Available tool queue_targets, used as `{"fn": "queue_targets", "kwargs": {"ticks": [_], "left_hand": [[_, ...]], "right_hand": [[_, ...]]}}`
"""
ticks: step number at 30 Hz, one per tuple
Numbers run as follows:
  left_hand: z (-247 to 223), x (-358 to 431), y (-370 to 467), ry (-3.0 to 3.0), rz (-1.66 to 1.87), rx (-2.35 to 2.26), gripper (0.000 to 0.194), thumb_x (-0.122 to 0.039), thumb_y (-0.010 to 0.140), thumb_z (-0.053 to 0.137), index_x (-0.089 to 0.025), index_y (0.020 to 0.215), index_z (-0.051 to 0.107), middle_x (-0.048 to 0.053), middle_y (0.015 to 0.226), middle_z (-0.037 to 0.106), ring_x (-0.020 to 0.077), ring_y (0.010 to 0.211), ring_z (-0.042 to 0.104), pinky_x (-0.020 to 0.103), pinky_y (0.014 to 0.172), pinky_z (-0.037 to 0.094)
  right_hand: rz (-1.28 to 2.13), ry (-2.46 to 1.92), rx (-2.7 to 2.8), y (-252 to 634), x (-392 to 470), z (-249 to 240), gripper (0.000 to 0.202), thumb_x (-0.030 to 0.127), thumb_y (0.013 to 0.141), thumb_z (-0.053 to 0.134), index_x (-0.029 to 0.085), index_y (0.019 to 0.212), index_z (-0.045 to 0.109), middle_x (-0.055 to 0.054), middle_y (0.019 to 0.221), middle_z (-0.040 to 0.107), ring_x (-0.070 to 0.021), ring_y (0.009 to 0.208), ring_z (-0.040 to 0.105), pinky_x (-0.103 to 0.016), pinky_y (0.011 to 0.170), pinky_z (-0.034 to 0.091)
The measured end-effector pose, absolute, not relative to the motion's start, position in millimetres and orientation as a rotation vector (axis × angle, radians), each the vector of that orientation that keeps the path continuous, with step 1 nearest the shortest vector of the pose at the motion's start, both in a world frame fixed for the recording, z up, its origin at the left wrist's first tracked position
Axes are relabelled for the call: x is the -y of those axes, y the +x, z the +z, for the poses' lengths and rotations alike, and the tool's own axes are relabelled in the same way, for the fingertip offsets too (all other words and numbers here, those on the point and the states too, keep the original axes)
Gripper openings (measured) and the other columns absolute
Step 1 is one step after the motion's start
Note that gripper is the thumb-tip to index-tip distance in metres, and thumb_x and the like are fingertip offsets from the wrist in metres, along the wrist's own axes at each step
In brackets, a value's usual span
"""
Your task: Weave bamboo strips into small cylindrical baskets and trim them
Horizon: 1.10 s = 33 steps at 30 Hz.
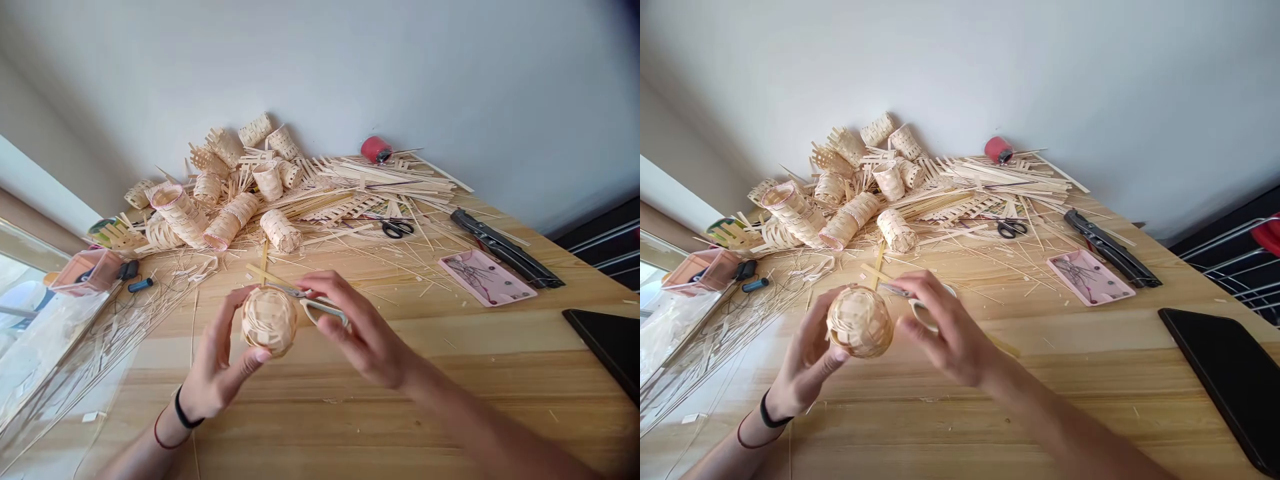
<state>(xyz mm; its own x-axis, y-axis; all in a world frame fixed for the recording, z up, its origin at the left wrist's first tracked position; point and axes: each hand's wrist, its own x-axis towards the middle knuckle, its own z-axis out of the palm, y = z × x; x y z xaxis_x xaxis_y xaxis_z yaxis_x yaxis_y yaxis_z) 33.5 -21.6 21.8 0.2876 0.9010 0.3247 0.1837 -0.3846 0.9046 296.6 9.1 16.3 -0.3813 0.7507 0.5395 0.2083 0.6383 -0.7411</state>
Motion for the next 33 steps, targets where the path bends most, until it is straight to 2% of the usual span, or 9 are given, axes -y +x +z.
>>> {"fn": "queue_targets", "kwargs": {"ticks": [3,7,13,16,19,23,25,28,33], "left_hand": [[18.6,16.4,36.8,1.374,1.224,-0.930,0.054,-0.057,0.101,0.065,-0.023,0.143,0.068,0.013,0.137,0.077,0.0354,0.128,0.071,0.048,0.107,0.058],[20.2,13.1,44.4,0.953,1.189,-0.949,0.062,-0.073,0.094,0.064,-0.018,0.119,0.080,0.014,0.113,0.085,0.0383,0.115,0.079,0.052,0.101,0.063],[21.0,15.3,42.8,0.838,1.123,-0.877,0.064,-0.076,0.088,0.069,-0.017,0.107,0.084,0.012,0.093,0.088,0.0376,0.103,0.083,0.050,0.098,0.065],[16.8,15.0,37.0,0.829,1.099,-0.847,0.064,-0.076,0.091,0.065,-0.017,0.110,0.084,0.012,0.097,0.088,0.0372,0.104,0.083,0.049,0.098,0.065],[13.2,15.8,33.2,0.800,1.076,-0.831,0.068,-0.077,0.092,0.063,-0.016,0.115,0.083,0.013,0.101,0.088,0.0377,0.109,0.082,0.049,0.100,0.064],[8.6,21.6,35.9,0.739,1.129,-0.850,0.069,-0.076,0.088,0.068,-0.015,0.118,0.082,0.013,0.102,0.087,0.0394,0.114,0.080,0.050,0.104,0.061],[5.3,24.1,37.5,0.722,1.226,-0.863,0.072,-0.079,0.087,0.067,-0.015,0.115,0.083,0.013,0.100,0.087,0.0394,0.111,0.080,0.050,0.102,0.062],[2.7,23.0,36.2,0.750,1.270,-0.866,0.074,-0.080,0.086,0.066,-0.015,0.116,0.083,0.014,0.103,0.087,0.0386,0.106,0.081,0.049,0.098,0.063],[10.6,12.5,35.9,0.787,1.263,-0.880,0.067,-0.075,0.081,0.076,-0.016,0.110,0.084,0.011,0.090,0.086,0.0362,0.098,0.082,0.047,0.093,0.065]], "right_hand": [[0.558,-1.038,1.885,311.4,-26.5,12.4,0.019,0.036,0.113,0.054,0.023,0.118,0.068,-0.009,0.112,0.073,-0.0239,0.098,0.074,-0.041,0.088,0.063],[0.429,-1.193,2.152,318.9,-39.7,-8.1,0.004,0.024,0.100,0.070,0.022,0.104,0.069,-0.009,0.105,0.074,-0.0293,0.096,0.074,-0.047,0.084,0.064],[0.381,-1.233,2.246,311.2,-37.3,-26.2,0.034,0.003,0.086,0.073,0.024,0.112,0.064,-0.006,0.108,0.075,-0.0278,0.097,0.076,-0.043,0.082,0.064],[0.477,-1.265,2.197,308.4,-35.6,-23.0,0.034,0.006,0.089,0.070,0.024,0.116,0.059,-0.006,0.106,0.076,-0.0265,0.093,0.076,-0.039,0.078,0.062],[0.650,-1.242,1.990,306.9,-34.1,-16.4,0.022,0.023,0.098,0.065,0.025,0.117,0.054,-0.007,0.105,0.075,-0.0246,0.088,0.076,-0.037,0.075,0.061],[0.897,-1.155,1.757,304.0,-27.7,-2.1,0.036,0.041,0.104,0.058,0.026,0.136,0.051,-0.009,0.116,0.072,-0.0223,0.089,0.073,-0.040,0.082,0.061],[1.049,-1.102,1.720,302.0,-22.7,5.3,0.039,0.045,0.106,0.056,0.026,0.140,0.052,-0.008,0.109,0.070,-0.0221,0.088,0.070,-0.040,0.082,0.060],[1.166,-1.030,1.693,299.8,-15.6,11.6,0.044,0.049,0.099,0.068,0.029,0.136,0.055,-0.004,0.101,0.066,-0.0239,0.093,0.067,-0.041,0.086,0.059],[1.213,-0.934,1.773,296.2,-6.7,9.4,0.047,0.044,0.092,0.078,0.032,0.132,0.057,-0.006,0.116,0.064,-0.0270,0.107,0.063,-0.043,0.094,0.055]]}}
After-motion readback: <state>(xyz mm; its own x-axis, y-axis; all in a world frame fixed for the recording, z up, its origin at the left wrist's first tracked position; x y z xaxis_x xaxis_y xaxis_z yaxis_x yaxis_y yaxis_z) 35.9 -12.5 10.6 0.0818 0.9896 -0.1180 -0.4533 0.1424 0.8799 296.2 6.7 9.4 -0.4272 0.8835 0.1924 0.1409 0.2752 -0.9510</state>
